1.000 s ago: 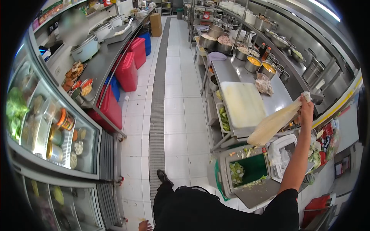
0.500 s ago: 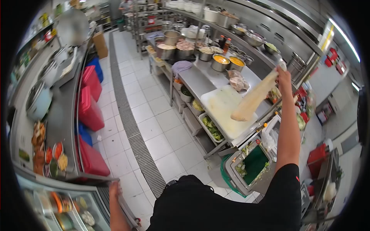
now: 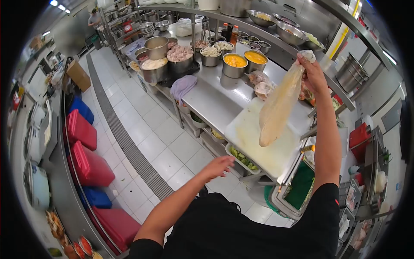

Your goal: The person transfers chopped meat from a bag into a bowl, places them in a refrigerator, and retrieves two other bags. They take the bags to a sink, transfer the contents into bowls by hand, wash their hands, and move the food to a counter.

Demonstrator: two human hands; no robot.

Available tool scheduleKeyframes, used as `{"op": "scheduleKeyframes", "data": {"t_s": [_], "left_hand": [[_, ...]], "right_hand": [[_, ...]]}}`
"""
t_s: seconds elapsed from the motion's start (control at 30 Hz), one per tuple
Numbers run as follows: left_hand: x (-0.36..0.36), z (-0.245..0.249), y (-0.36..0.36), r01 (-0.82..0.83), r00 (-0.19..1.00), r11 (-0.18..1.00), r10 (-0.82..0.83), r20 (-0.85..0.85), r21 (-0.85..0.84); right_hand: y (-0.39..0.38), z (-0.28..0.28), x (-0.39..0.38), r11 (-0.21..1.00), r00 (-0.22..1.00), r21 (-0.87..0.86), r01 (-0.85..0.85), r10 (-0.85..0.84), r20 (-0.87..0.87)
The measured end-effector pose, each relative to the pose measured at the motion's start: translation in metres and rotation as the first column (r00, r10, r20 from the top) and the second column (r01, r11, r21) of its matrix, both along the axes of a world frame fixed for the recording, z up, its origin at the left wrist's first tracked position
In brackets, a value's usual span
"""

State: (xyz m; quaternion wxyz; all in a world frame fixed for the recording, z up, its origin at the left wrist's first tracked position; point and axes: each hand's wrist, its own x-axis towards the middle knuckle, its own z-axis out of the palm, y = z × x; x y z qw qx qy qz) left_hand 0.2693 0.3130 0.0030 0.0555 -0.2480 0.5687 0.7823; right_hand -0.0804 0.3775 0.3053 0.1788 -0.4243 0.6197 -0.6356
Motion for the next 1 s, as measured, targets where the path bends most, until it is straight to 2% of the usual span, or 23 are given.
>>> {"op": "scheduleKeyframes", "data": {"t_s": [0.07,0.13,0.17,0.23,0.27,0.33,0.37,0.43,0.47,0.53,0.57,0.6,0.63,0.67,0.7,0.77,0.87,0.93,1.0], "left_hand": [[-0.030,0.001,-0.015,0.063,0.997,0.998,-0.063,0.039,0.010],[-0.056,0.006,-0.046,-0.001,1.000,0.993,-0.001,0.016,0.121],[-0.069,0.009,-0.065,-0.003,1.000,0.994,0.001,0.018,0.113],[-0.097,0.017,-0.108,-0.204,0.975,0.915,0.221,-0.011,0.347],[-0.110,0.022,-0.134,-0.211,0.973,0.918,0.230,-0.015,0.336],[-0.129,0.039,-0.197,-0.299,0.898,0.785,0.423,-0.118,0.543],[-0.135,0.050,-0.229,-0.306,0.892,0.785,0.434,-0.126,0.539],[-0.145,0.083,-0.287,-0.376,0.777,0.660,0.607,-0.167,0.650],[-0.148,0.086,-0.320,-0.366,0.778,0.665,0.602,-0.177,0.652],[-0.147,0.086,-0.392,-0.215,0.766,0.718,0.544,-0.341,0.662],[-0.146,0.092,-0.426,-0.205,0.771,0.720,0.537,-0.344,0.663],[-0.143,0.105,-0.457,-0.214,0.726,0.712,0.574,-0.380,0.668],[-0.138,0.121,-0.490,-0.225,0.678,0.704,0.610,-0.411,0.674],[-0.135,0.139,-0.526,-0.284,0.678,0.717,0.620,-0.396,0.636],[-0.133,0.147,-0.566,-0.207,0.655,0.749,0.584,-0.479,0.630],[-0.136,0.180,-0.645,-0.255,0.570,0.735,0.640,-0.516,0.629],[-0.127,0.233,-0.748,-0.370,0.526,0.791,0.610,-0.593,0.487],[-0.120,0.263,-0.791,-0.404,0.529,0.806,0.592,-0.608,0.434],[-0.120,0.273,-0.829,-0.712,0.433,0.671,0.652,-0.622,0.208]], "right_hand": [[-0.034,0.010,0.011,0.999,0.999,0.013,-0.035,0.035,-0.025],[-0.073,0.021,0.020,0.997,0.996,0.034,-0.073,0.075,-0.042],[-0.093,0.027,0.025,0.993,0.992,0.052,-0.107,0.110,-0.057],[-0.136,0.040,0.039,0.990,0.986,0.056,-0.133,0.138,-0.091],[-0.159,0.046,0.044,0.985,0.978,0.069,-0.159,0.167,-0.126],[-0.212,0.054,0.053,0.984,0.973,0.049,-0.171,0.176,-0.147],[-0.239,0.059,0.058,0.985,0.972,0.041,-0.170,0.174,-0.160],[-0.291,0.067,0.068,0.986,0.970,0.018,-0.164,0.165,-0.181],[-0.318,0.072,0.071,0.987,0.968,0.015,-0.159,0.159,-0.192],[-0.375,0.080,0.079,0.972,0.967,-0.050,-0.229,0.221,-0.123],[-0.398,0.087,0.085,0.966,0.963,-0.067,-0.248,0.238,-0.129],[-0.423,0.095,0.089,0.969,0.964,-0.063,-0.239,0.229,-0.134],[-0.451,0.103,0.090,0.976,0.971,-0.077,-0.202,0.189,-0.149],[-0.474,0.110,0.091,0.982,0.976,-0.091,-0.164,0.148,-0.162],[-0.492,0.119,0.092,0.976,0.968,-0.100,-0.191,0.171,-0.184],[-0.533,0.128,0.078,0.973,0.970,-0.127,-0.191,0.167,-0.175],[-0.582,0.116,0.073,0.961,0.971,-0.185,-0.204,0.174,-0.166],[-0.606,0.094,0.099,0.997,0.980,-0.065,0.050,-0.061,-0.191],[-0.645,0.049,0.105,0.996,0.994,-0.048,0.079,-0.082,-0.076]]}}
